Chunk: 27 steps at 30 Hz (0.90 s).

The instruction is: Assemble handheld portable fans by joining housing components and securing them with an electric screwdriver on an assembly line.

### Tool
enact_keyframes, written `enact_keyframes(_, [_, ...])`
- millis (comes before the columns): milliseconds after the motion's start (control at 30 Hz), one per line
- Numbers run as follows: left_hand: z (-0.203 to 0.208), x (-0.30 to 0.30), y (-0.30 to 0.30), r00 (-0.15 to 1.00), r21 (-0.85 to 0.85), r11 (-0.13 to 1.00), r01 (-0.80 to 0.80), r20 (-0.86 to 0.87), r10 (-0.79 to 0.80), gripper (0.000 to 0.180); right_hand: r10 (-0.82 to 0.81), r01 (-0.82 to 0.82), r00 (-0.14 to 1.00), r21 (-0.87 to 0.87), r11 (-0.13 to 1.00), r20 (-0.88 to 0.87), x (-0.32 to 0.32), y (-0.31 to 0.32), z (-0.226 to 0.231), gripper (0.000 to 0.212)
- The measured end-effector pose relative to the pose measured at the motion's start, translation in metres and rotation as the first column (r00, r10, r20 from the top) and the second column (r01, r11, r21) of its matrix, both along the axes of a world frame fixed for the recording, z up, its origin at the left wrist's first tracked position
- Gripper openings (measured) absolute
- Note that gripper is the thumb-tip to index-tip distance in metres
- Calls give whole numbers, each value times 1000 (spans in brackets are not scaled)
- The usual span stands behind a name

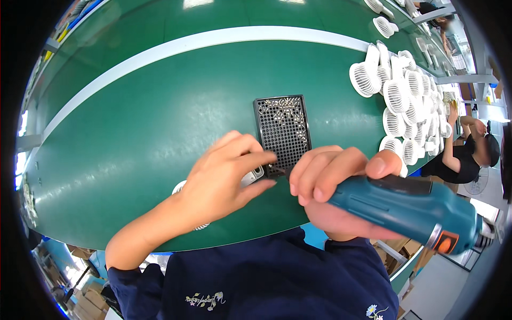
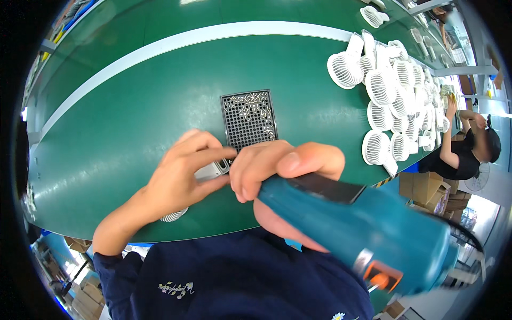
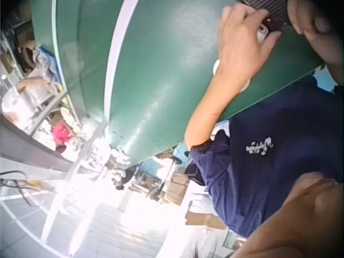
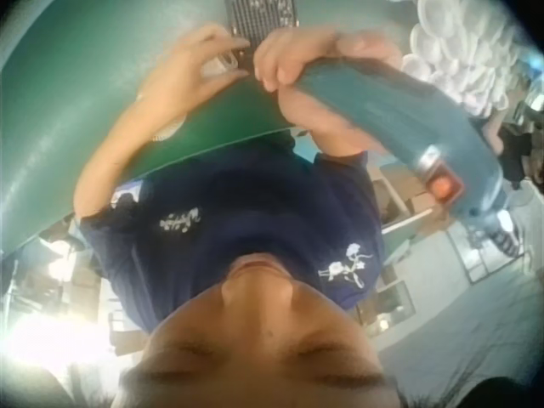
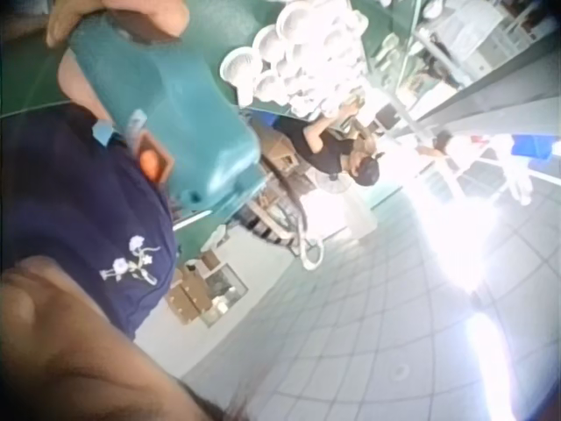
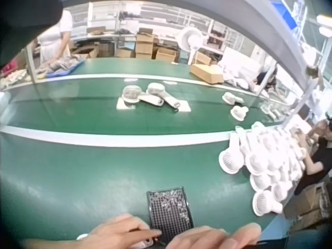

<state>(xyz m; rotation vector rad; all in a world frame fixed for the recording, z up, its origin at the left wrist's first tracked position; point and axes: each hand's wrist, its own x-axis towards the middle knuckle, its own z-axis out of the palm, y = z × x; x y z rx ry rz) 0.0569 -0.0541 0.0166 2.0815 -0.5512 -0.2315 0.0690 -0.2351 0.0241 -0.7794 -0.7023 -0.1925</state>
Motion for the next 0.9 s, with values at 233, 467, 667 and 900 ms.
enact_keyframes(233, [-6,-33,28,976,262,958,-119,210,64,41,117,-121,983,-20,992,-145,-5,9,4,68])
enact_keyframes(467, [-15,-34,32,982,208,972,-112,175,76,38,91,-110,992,-260,959,-87,4,23,-10,85])
enact_keyframes(667, [-18,-38,34,976,232,965,-124,202,77,38,122,-141,989,-284,948,-84,9,30,-19,87])
enact_keyframes(900, [-17,-38,34,977,235,964,-121,200,74,38,75,-106,984,-194,975,-161,8,36,-19,89])
